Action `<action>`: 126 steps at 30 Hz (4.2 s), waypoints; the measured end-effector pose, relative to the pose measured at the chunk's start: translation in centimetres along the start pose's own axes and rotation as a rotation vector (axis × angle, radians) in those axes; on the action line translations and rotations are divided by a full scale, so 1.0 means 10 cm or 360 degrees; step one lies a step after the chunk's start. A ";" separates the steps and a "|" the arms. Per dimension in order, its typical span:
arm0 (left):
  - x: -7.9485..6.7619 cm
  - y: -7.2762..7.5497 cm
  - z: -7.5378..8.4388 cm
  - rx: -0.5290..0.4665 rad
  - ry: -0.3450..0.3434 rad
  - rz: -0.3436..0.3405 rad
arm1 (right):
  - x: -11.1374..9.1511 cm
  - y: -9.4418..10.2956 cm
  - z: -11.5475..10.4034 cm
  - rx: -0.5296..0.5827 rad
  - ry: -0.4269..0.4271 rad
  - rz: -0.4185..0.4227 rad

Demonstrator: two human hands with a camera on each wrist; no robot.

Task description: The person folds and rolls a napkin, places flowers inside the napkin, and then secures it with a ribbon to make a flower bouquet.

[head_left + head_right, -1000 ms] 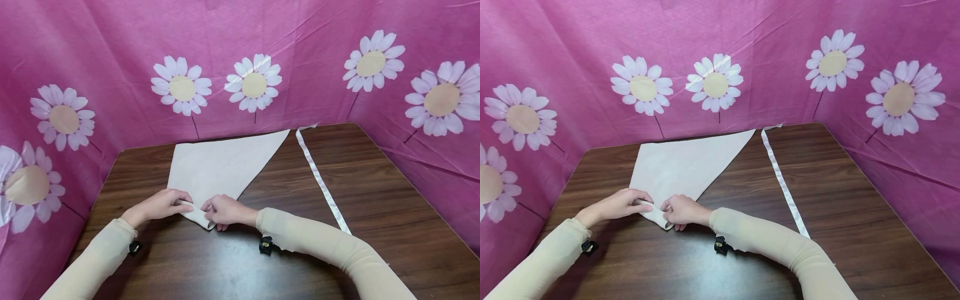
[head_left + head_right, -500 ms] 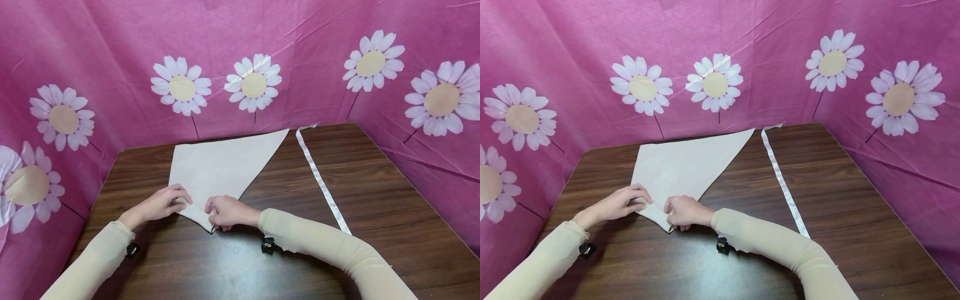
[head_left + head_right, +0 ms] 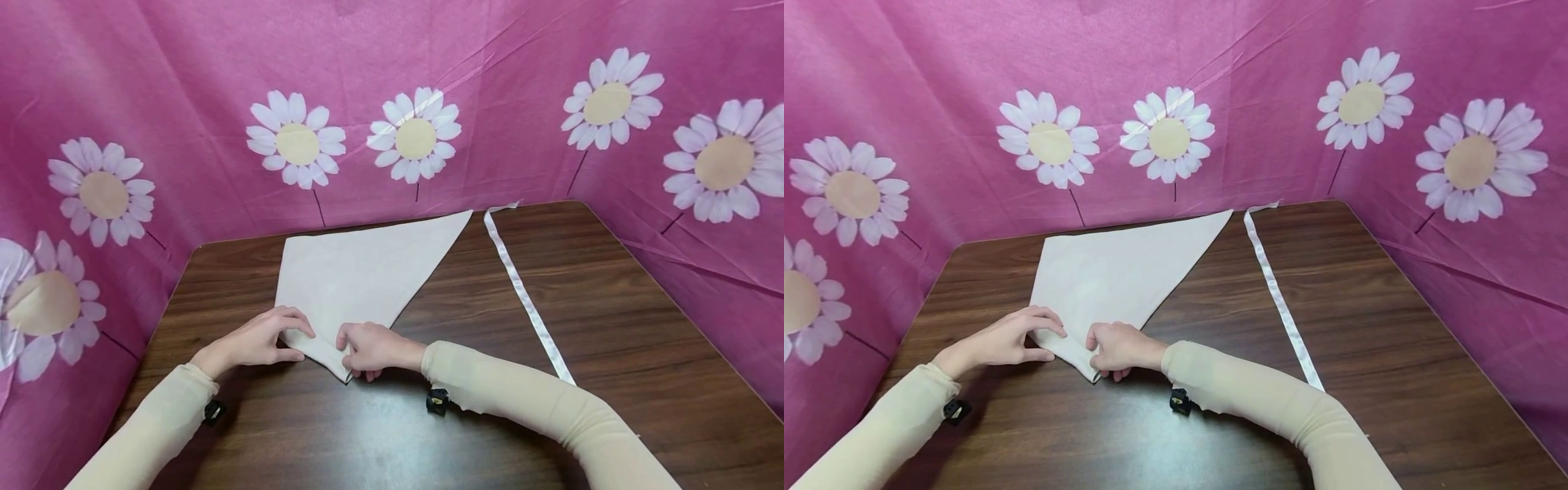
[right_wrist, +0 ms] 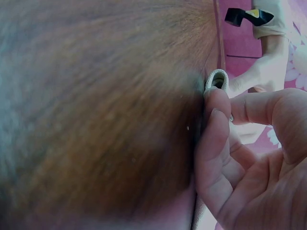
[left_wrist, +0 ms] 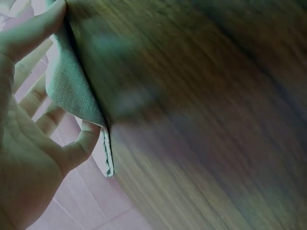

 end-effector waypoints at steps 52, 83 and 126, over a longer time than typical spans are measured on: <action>0.22 0.03 0.09 -0.0252 0.0106 -0.0159 | -0.08 0.15 -0.06 -0.0119 0.0247 0.0296; 0.30 0.12 0.06 0.0237 0.0352 0.0101 | -0.14 0.26 0.18 0.0299 0.0095 0.0081; 0.62 0.04 0.31 0.0014 -0.0020 -0.0190 | -0.46 0.47 0.11 -0.0184 0.0413 0.0297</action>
Point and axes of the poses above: each hand's wrist, its own x-axis towards the middle knuckle, its own y-axis out of the back of the hand, z = x × y, the point moved 4 cm from there along x, towards the middle knuckle, and after that the axes turned 7 degrees about -z, right-handed, at the moved point
